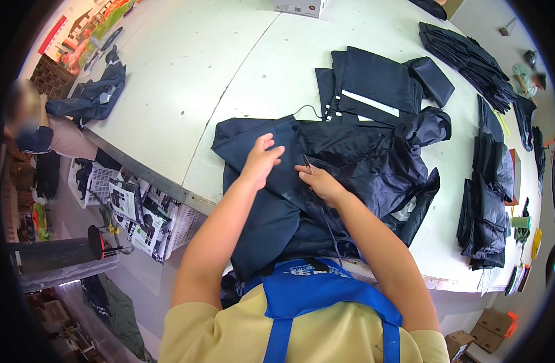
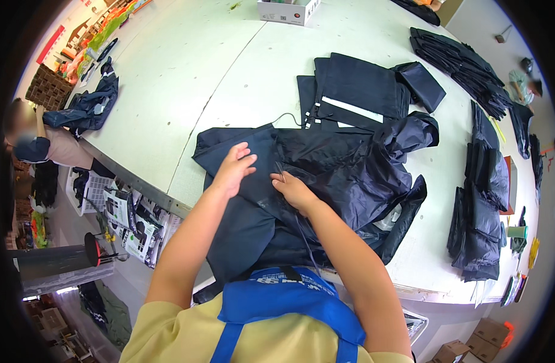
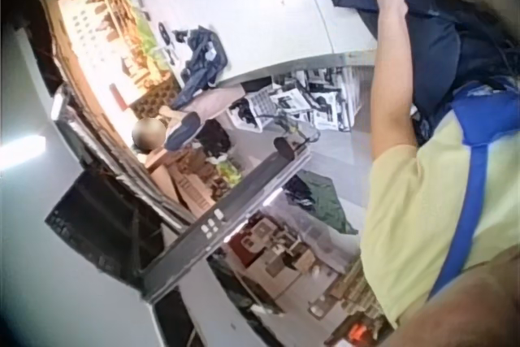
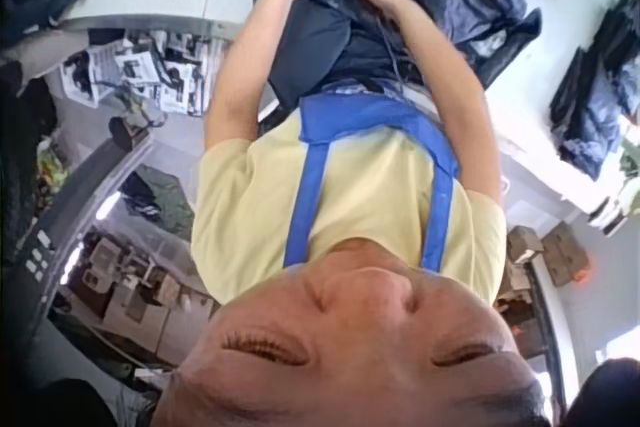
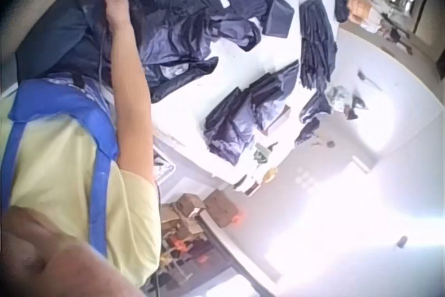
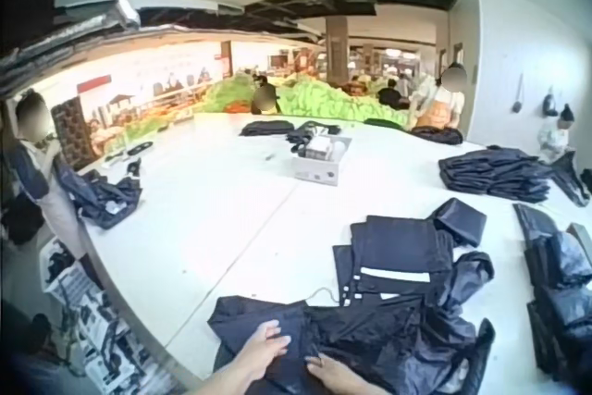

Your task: The person folds a dark jacket on a white table, aligning the sleeves and body, then folds it into a compact rectangle. The person uses scissors to trim a loose thread from the jacket before stacking it with other folded jackets.

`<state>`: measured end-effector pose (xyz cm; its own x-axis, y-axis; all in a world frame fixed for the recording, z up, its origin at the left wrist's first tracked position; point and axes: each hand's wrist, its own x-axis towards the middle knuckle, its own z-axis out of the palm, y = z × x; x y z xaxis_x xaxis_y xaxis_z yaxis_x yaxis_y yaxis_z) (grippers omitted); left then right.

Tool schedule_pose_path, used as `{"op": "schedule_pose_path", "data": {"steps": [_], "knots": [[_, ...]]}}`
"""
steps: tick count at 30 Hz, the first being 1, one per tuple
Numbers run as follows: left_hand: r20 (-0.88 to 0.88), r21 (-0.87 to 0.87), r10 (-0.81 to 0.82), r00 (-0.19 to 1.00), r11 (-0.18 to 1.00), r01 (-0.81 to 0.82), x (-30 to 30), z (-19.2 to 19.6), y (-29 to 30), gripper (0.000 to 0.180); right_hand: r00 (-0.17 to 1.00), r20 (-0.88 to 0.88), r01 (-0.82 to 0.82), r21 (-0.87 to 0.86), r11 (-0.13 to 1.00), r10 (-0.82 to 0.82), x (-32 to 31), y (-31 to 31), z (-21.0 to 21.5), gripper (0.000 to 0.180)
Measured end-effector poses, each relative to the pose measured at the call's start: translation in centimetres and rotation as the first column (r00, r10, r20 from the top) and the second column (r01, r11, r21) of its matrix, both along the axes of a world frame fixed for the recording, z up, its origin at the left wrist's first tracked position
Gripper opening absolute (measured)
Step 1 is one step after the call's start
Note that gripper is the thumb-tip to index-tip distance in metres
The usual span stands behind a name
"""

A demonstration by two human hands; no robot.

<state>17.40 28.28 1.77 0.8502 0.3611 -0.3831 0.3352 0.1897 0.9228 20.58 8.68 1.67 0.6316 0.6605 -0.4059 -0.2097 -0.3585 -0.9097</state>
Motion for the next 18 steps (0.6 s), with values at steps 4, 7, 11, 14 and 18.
{"op": "schedule_pose_path", "data": {"steps": [4,7,11,14,18], "knots": [[-0.146,0.084,-0.029,0.989,0.996,0.041,-0.1,1.8,-0.9,0.081,0.759,0.622,-0.056,-0.236,0.97,0.195,-4.1,1.1,1.9,0.035],[-0.264,0.205,-0.148,0.953,0.957,0.206,0.0,-0.4,-1.4,0.085,0.549,0.827,0.117,-0.225,0.967,0.126,-2.5,-1.4,2.3,0.032],[-0.221,0.29,-0.206,0.953,0.919,0.266,0.0,0.1,-3.6,0.076,0.273,0.962,0.816,-0.245,0.523,0.025,6.9,-8.4,3.9,0.025],[-0.12,0.331,-0.311,0.943,0.883,0.333,0.4,1.7,-4.7,0.073,0.545,0.694,0.838,-0.445,0.316,-0.471,9.7,-13.6,4.0,0.032],[0.104,0.138,-0.381,0.918,0.92,0.366,2.9,4.1,-6.9,0.067,0.431,0.861,0.508,0.015,0.861,-0.269,5.3,-14.6,2.6,0.028]]}}
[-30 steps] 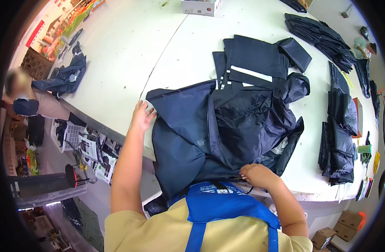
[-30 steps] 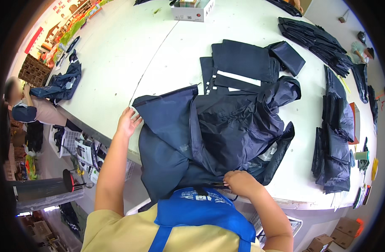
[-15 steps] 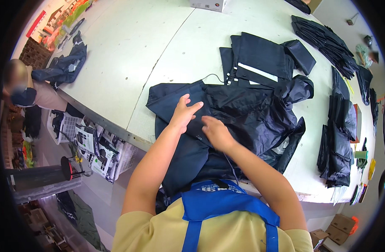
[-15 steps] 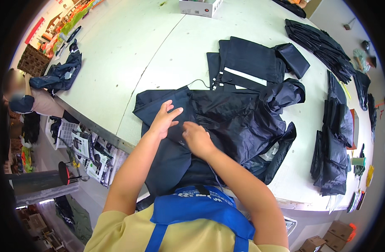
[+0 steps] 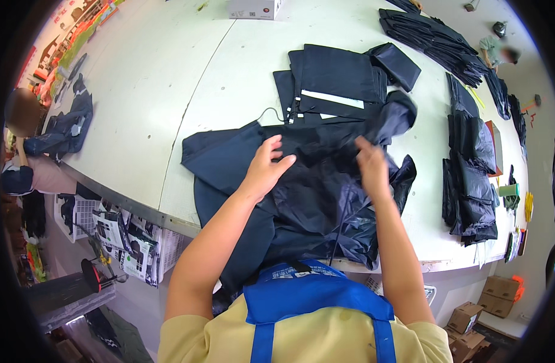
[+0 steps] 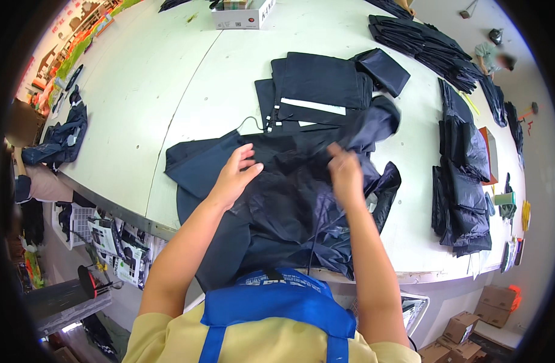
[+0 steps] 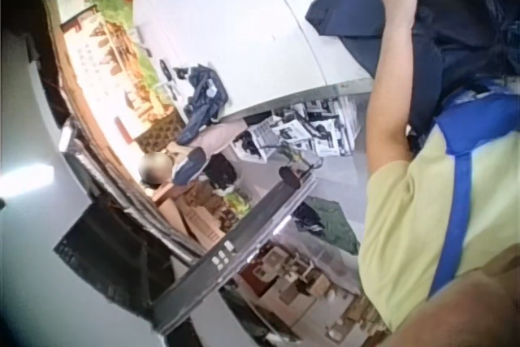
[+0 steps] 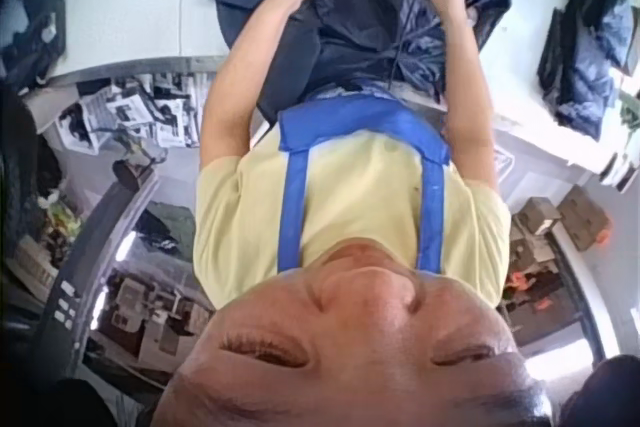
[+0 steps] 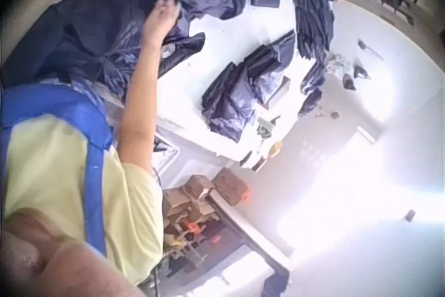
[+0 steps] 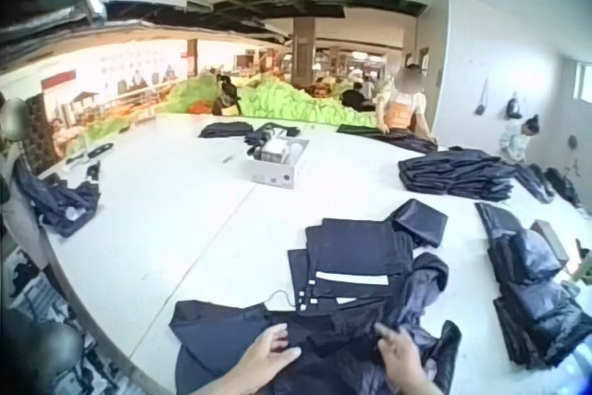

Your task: The person folds a dark jacket on a white table, aligning the sleeves and body, then folds it into a compact rectangle. The person uses scissors to trim a loose thread from the jacket before stacking it with other folded jackets.

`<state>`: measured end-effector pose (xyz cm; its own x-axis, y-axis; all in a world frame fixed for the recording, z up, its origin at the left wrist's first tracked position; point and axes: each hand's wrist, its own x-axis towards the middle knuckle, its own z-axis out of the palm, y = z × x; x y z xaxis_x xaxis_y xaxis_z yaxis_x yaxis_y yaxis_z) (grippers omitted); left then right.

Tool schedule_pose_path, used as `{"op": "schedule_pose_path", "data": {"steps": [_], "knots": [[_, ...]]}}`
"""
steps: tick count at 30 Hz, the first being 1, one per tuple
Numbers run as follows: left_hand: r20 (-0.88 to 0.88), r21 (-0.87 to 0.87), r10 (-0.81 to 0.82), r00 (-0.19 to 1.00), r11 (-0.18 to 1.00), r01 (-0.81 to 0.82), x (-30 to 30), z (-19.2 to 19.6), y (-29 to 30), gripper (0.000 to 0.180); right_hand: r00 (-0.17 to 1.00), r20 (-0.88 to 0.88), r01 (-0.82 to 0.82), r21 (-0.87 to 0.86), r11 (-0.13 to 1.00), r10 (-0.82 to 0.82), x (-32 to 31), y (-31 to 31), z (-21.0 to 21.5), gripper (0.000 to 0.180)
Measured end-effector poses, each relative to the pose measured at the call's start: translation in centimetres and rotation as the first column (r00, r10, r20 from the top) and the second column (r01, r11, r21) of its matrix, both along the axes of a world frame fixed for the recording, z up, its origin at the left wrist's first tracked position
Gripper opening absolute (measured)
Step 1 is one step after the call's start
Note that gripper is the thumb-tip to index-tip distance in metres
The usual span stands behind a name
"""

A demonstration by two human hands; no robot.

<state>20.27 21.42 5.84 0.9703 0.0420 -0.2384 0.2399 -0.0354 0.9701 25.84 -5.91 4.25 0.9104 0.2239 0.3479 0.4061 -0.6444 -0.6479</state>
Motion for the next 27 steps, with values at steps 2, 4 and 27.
{"op": "schedule_pose_path", "data": {"steps": [2,4,27], "knots": [[-0.01,-0.31,-0.039,0.999,0.95,0.034,1.4,1.0,-1.3,0.081,0.878,-0.127,-0.476,-0.338,0.812,0.461,-5.8,1.4,4.6,0.019],[-0.176,-0.628,-0.233,0.956,0.775,0.073,2.3,1.4,-2.7,0.092,0.675,-0.341,-0.73,-0.434,0.527,0.655,-10.9,1.6,4.7,0.017],[0.161,-0.442,-0.221,0.962,0.855,0.27,-10.1,9.8,-6.8,0.063,0.734,-0.526,0.304,0.82,0.485,0.43,-14.0,-3.7,10.0,0.024]]}}
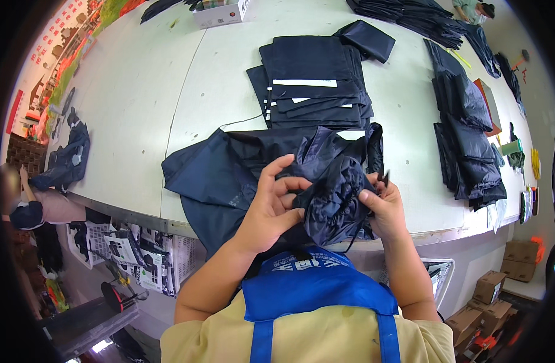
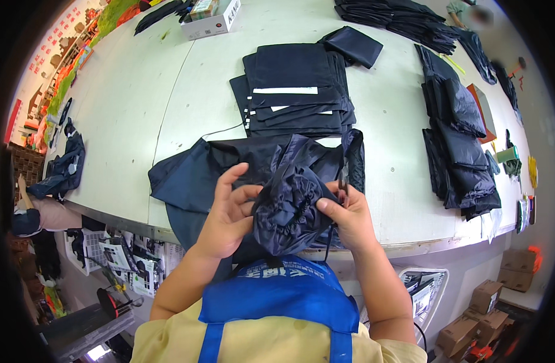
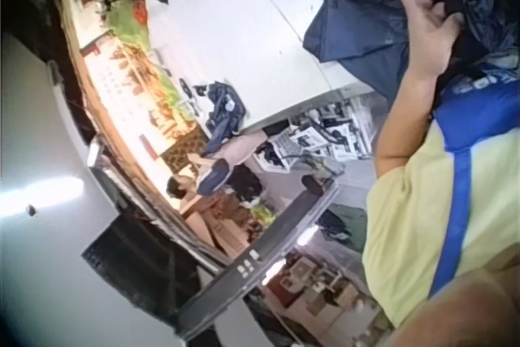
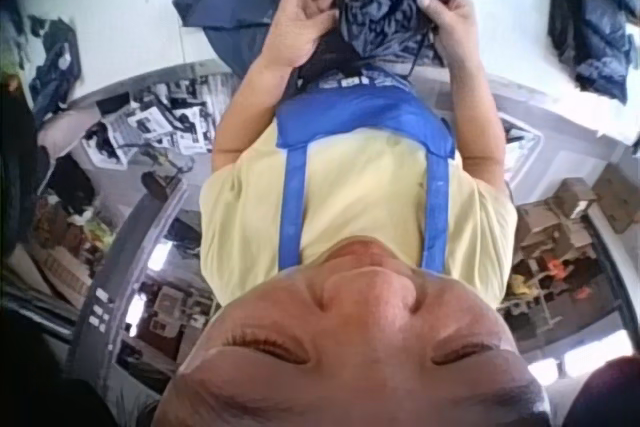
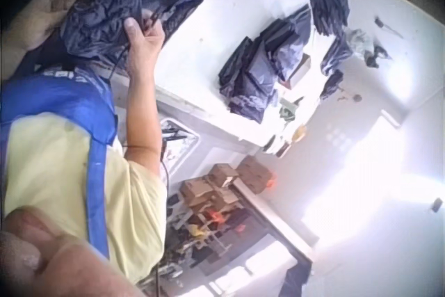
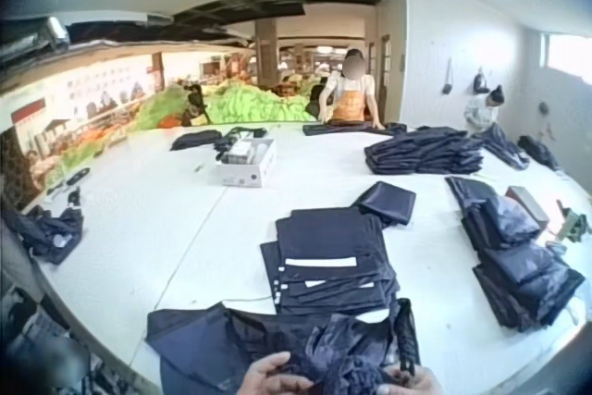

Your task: The person folds a dark jacket on a white table, aligning the sleeves and body, then folds it into a compact rectangle. The person uses scissors to trim a loose thread from the jacket before stacking it with other folded jackets.

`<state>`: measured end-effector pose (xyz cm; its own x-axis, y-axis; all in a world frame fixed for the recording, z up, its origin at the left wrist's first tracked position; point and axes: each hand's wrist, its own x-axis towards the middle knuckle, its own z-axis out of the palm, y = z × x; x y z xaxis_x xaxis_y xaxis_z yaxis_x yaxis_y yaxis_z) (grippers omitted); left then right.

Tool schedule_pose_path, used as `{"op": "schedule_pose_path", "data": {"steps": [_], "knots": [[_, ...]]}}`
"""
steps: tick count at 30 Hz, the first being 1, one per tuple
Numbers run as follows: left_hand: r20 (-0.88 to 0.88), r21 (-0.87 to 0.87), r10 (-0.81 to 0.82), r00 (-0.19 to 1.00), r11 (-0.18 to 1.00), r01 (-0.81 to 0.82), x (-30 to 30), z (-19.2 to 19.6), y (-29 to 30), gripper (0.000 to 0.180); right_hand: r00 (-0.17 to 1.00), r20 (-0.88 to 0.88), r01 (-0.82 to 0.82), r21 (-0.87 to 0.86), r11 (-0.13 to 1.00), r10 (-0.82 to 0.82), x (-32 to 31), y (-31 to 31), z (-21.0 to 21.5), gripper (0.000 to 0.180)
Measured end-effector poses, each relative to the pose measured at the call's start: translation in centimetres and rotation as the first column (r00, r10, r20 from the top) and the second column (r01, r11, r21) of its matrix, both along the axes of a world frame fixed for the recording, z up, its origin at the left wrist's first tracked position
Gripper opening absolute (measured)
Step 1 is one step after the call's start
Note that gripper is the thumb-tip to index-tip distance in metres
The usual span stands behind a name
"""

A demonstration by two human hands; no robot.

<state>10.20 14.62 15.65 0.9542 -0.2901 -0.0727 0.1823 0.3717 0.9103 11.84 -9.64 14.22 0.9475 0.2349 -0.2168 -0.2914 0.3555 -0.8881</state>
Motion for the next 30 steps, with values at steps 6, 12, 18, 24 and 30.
{"op": "schedule_pose_path", "data": {"steps": [6,12,18,24,30], "knots": [[-0.341,-0.315,-0.284,0.896,0.933,0.176,-1.0,-1.4,0.6,0.035,0.997,0.041,0.045,0.374,0.926,-0.065,-0.4,0.4,-1.0,0.017],[-0.25,-0.409,-0.084,0.965,0.912,-0.026,-1.6,2.8,0.1,0.032,0.947,-0.157,0.275,-0.05,0.96,-0.279,0.2,1.9,-1.5,0.024],[-0.141,-0.493,-0.029,0.99,0.869,-0.045,-1.9,1.8,-0.3,0.038,0.919,0.325,0.24,-0.012,0.971,-0.223,-1.5,1.1,1.7,0.043],[-0.327,-0.58,-0.036,0.944,0.796,-0.171,-0.6,1.2,-0.1,0.051,0.948,-0.3,-0.046,0.195,0.98,0.104,-1.0,1.8,0.6,0.014],[-0.358,-0.723,-0.167,0.919,0.672,-0.16,-0.6,0.3,0.4,0.049,0.924,-0.381,0.149,0.275,0.95,-0.034,0.3,3.5,1.9,0.013]]}}
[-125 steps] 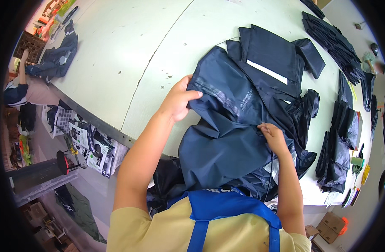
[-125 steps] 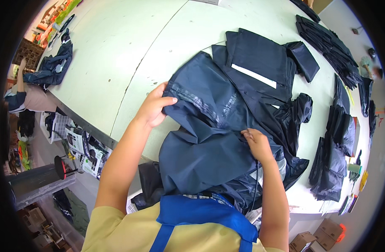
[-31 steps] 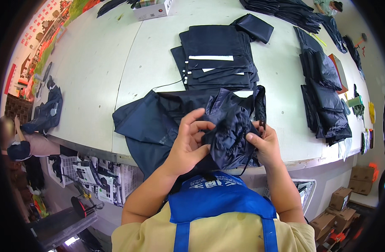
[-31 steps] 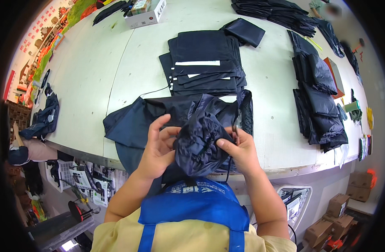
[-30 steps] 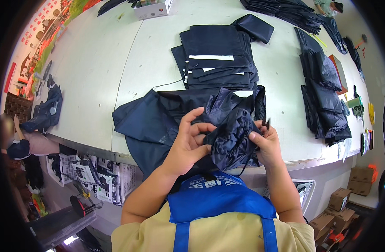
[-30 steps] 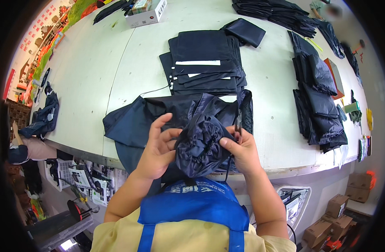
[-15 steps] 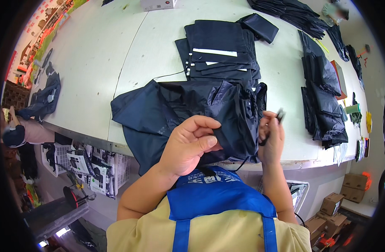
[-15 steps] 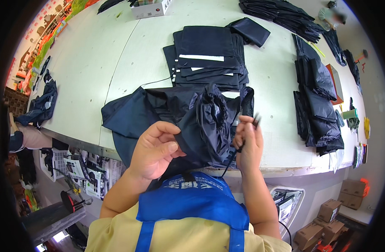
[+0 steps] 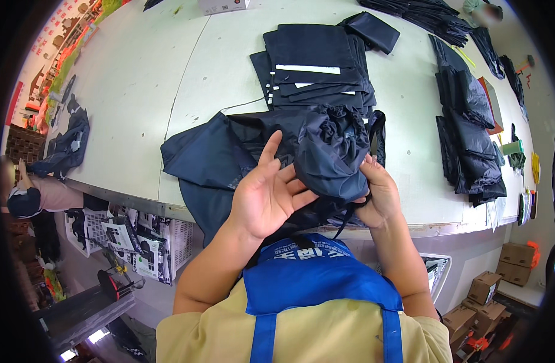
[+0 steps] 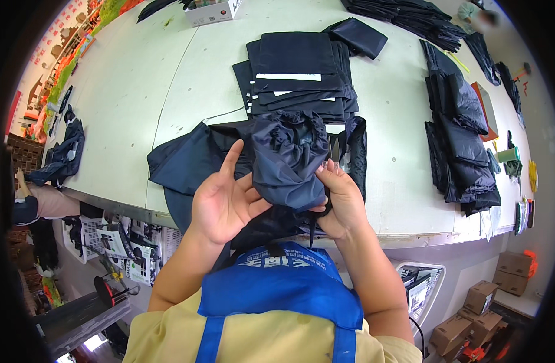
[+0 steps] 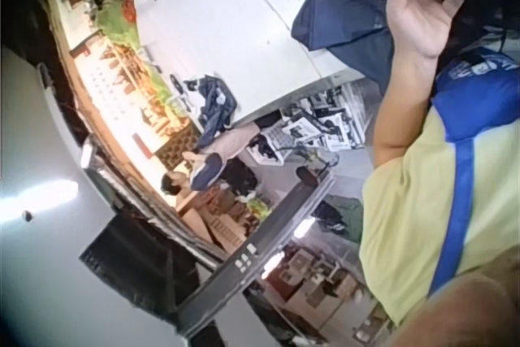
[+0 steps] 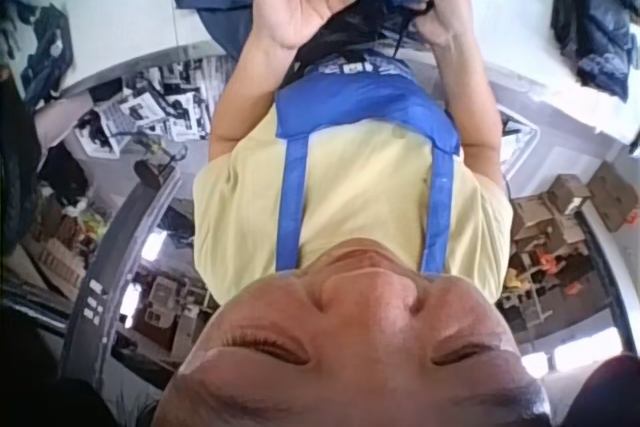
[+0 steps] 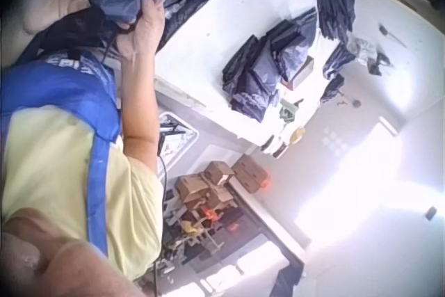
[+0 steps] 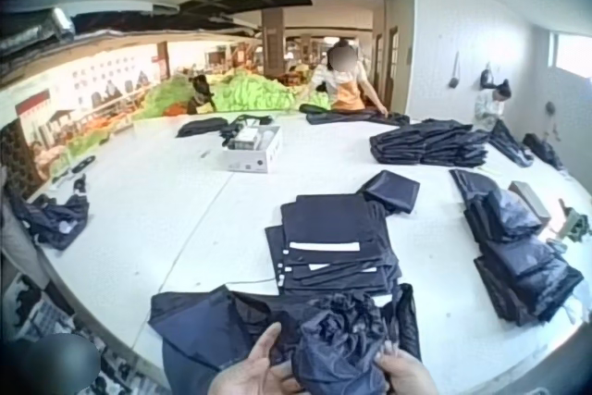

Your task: The person folds a dark jacket on a white table, aligning the sleeves and body, then folds it into a compact rectangle. The person uses scissors to trim a loose thread from the jacket before stacking it with other folded jackets.

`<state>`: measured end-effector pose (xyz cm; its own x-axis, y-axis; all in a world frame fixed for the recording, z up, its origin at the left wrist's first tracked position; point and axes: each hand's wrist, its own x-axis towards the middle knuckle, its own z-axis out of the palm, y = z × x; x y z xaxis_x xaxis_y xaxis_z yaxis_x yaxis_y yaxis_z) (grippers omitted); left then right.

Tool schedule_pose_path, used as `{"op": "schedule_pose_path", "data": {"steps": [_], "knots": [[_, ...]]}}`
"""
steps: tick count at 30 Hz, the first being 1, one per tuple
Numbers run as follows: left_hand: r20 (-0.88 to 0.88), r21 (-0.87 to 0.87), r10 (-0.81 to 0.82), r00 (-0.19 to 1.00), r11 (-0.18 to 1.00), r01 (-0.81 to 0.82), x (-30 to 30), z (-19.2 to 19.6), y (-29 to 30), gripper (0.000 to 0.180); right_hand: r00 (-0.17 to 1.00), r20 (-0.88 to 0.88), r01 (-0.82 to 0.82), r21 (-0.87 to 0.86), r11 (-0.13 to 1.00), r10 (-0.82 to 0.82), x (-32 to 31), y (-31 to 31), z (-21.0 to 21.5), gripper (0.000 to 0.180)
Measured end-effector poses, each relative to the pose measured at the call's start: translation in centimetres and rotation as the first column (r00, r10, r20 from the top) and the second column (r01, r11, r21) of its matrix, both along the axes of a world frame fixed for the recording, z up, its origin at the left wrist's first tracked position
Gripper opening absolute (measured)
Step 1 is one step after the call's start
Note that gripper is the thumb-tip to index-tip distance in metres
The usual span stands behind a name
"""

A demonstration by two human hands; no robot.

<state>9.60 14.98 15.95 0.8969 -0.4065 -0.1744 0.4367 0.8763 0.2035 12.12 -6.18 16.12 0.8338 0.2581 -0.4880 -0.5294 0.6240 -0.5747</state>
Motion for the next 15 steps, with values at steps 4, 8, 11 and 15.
{"op": "schedule_pose_path", "data": {"steps": [4,8,11,15], "knots": [[0.086,0.08,-0.025,0.996,0.997,0.018,-0.3,0.4,0.0,0.051,0.996,-0.087,0.027,0.021,0.999,-0.025,0.3,0.4,0.7,0.007],[0.136,0.051,-0.068,0.988,0.997,0.061,0.0,0.2,0.3,0.057,0.999,-0.036,0.019,0.301,0.953,-0.009,0.5,-0.6,-1.1,0.003],[0.046,0.063,-0.036,0.998,0.997,0.033,-0.4,0.7,0.0,0.059,0.923,0.36,-0.177,0.085,0.98,0.135,-0.6,-1.1,0.4,0.008],[0.227,0.347,-0.283,0.932,0.918,0.194,0.7,0.9,1.8,0.065,-0.081,0.603,0.501,-0.663,0.556,0.793,-0.4,-1.6,2.4,0.022]]}}
